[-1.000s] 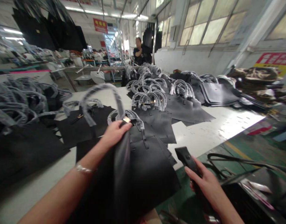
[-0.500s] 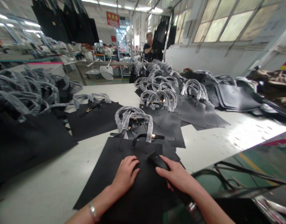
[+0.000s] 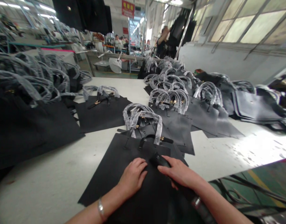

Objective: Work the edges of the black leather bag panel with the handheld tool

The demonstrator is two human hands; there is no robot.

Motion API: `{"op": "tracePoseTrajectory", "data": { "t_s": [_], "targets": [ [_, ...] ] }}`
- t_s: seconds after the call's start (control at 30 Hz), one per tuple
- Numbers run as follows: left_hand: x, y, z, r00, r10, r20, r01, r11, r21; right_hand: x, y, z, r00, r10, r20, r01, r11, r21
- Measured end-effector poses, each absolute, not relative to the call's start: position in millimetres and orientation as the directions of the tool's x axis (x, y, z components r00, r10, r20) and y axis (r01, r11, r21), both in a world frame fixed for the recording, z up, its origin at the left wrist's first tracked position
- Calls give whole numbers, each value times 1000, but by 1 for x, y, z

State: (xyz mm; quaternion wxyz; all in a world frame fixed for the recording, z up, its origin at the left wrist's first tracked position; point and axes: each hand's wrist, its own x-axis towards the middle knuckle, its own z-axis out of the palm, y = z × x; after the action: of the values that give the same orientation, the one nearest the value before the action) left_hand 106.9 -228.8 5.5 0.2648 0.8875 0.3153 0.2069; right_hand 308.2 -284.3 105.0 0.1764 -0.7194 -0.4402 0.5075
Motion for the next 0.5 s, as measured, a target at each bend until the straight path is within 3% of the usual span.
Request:
{"op": "tracePoseTrajectory", "data": {
  "t_s": [0.13,0.3,0.5],
  "targets": [
    [108,-230,7,714,670,204,447,-661,603,305,-279,100,125,835,-536,470,-525,-710],
    [118,-249,5,674,709,206,476,-631,612,299,-269,101,302,920,-250,539,-381,-751],
    [144,-283,-19,591,782,199,517,-557,650,293,-281,104,163,879,-447,445,-470,-762]
  ]
}}
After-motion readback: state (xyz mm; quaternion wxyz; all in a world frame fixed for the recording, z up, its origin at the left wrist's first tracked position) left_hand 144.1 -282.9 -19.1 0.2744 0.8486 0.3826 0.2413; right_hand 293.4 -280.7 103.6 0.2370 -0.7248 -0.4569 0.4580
